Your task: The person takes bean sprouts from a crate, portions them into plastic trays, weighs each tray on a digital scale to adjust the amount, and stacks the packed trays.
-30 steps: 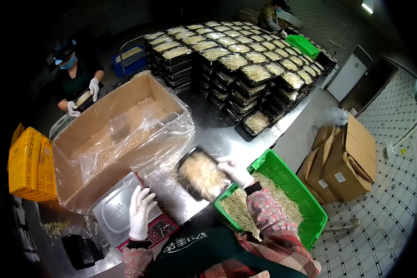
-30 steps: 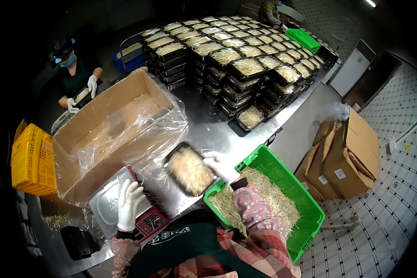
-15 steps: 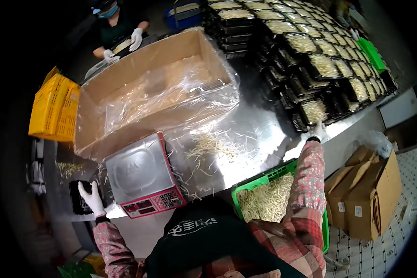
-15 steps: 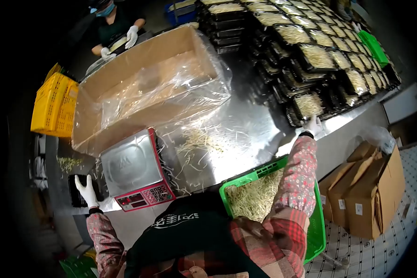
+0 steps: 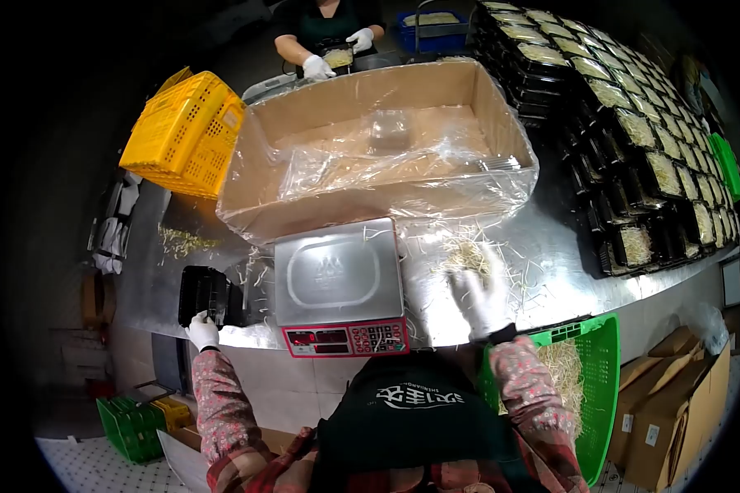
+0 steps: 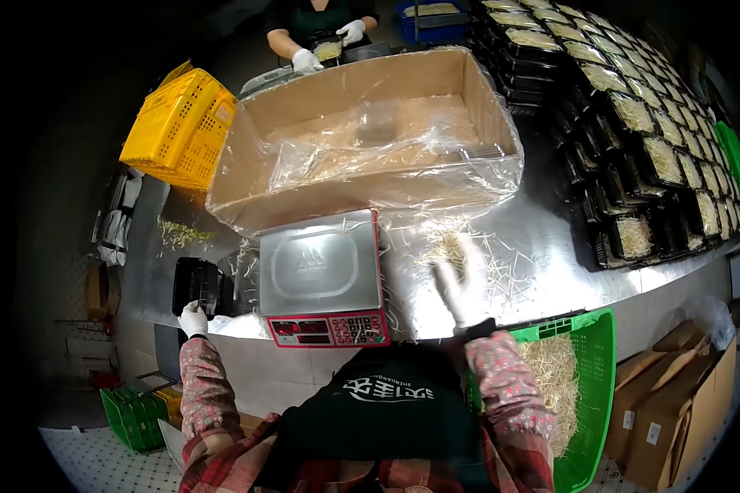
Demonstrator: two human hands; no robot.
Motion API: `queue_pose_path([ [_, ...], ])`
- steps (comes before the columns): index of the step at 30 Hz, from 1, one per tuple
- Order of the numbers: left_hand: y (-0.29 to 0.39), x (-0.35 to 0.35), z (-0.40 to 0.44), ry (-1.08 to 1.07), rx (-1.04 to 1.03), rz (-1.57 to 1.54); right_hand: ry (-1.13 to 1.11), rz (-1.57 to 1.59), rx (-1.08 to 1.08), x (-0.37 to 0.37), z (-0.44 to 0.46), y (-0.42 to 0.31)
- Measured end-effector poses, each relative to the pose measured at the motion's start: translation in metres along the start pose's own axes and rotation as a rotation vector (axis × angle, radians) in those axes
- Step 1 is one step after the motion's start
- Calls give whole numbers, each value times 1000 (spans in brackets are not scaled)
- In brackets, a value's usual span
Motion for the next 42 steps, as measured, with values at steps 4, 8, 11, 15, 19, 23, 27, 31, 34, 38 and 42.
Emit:
queue_pose_path([
  [4, -19, 4, 3, 169, -27, -189, -409, -273, 391, -163, -20, -75],
  [8, -31, 35, -2, 215, -25, -430, -597, -380, 561, -273, -49, -102],
  [11, -57, 45, 7, 304, 4, -640, -763, -502, 517, -302, -43, -108],
  [15, -28, 91, 15, 424, -28, -833, -486, -837, 177, -244, 23, -57],
  [19, 126, 127, -6, 285, -217, -1145, -284, -857, -122, -164, 26, 7],
  [23, 340, 138, -98, -78, -798, -1272, -372, -903, 299, -185, -62, -37],
  [27, 486, 120, -252, -351, -1432, -1151, -664, -449, 356, -185, -138, -82],
  [31, 555, 44, -330, -283, -1695, -821, -370, -513, 170, -100, -159, -76],
  [34, 561, 37, -364, -230, -1813, -512, -65, -343, -8, -10, -202, -69],
  [38, 549, 107, -409, -405, -1974, -867, 361, -242, -346, 108, -312, -52],
  [42, 532, 132, -514, -992, -2099, -763, 746, -322, -690, 216, -431, 6],
])
Point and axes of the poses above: each hand's wrist, its own z-axis towards the middle knuckle, its own x-axis out of the back of the hand, y = z × x, the point moved 9 cm from there along z, towards the middle knuckle, and after that the axes turned 3 degrees about z, right-handed, at the moved point
